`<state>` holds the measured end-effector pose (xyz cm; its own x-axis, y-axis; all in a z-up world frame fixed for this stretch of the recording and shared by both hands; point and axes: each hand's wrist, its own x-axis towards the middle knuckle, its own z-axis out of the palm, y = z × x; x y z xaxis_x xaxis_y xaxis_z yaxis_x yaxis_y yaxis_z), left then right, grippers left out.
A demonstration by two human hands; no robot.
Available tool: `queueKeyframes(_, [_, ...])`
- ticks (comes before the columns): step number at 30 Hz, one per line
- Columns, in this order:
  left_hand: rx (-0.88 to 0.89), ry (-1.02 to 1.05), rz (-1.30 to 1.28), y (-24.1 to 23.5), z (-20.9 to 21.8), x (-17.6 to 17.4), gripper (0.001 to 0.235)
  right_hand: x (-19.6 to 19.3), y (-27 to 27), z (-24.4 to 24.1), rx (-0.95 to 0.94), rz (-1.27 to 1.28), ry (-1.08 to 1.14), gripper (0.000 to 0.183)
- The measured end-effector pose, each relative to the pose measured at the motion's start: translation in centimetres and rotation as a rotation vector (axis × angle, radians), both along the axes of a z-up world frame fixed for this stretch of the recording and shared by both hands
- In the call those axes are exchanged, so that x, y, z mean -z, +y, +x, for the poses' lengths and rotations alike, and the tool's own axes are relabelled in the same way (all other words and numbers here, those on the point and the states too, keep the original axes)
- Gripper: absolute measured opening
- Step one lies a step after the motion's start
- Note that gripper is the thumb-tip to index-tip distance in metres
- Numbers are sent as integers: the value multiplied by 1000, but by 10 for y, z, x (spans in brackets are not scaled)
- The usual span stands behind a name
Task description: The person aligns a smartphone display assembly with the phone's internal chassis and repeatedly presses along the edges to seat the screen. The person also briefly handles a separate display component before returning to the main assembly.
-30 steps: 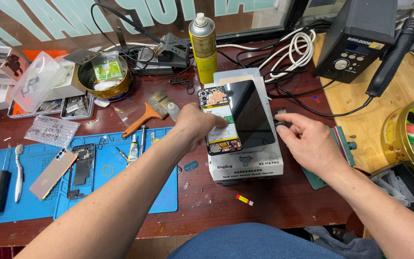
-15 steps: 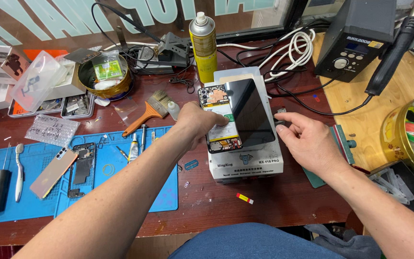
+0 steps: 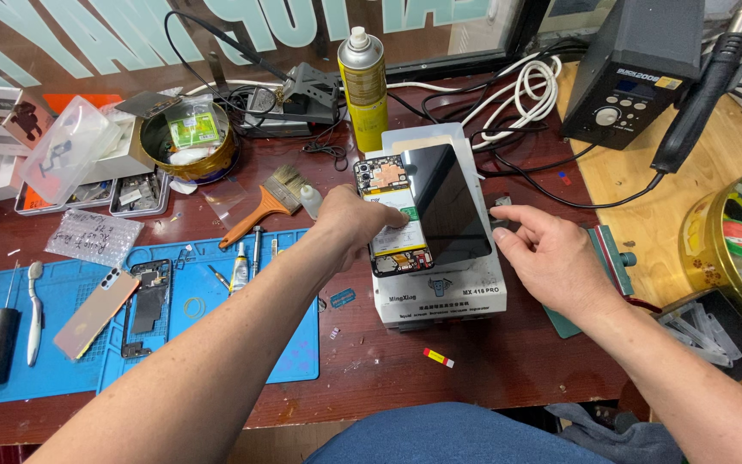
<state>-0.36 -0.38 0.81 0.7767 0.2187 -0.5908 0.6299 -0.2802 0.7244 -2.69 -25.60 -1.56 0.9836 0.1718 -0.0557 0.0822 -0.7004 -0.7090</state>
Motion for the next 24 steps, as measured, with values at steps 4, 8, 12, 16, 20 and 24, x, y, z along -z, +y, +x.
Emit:
queueKeyframes(4, [-19,-1,-40,0,0,0,35,-1,1,0,1,7,3,38])
queueKeyframes(8, [-7,10,11,0,-1,-1,35,0,1,0,-2,14,-11,38])
queueKeyframes(12, [-11,2,19,0,0,-1,34,-1,1,0,2,8,-22,38])
queueKeyframes(16, [-18,-11,1,1,0,1,34,-5,4,-1,-9,18,-14,38])
queueKeyframes(20, [-8,-13,9,1,0,2,34,-9,10,-6,-26,-60,28,37])
queueKeyframes(24, [-2,-6,14,2,0,3,34,-11,19,-9,-205,-121,-441,39])
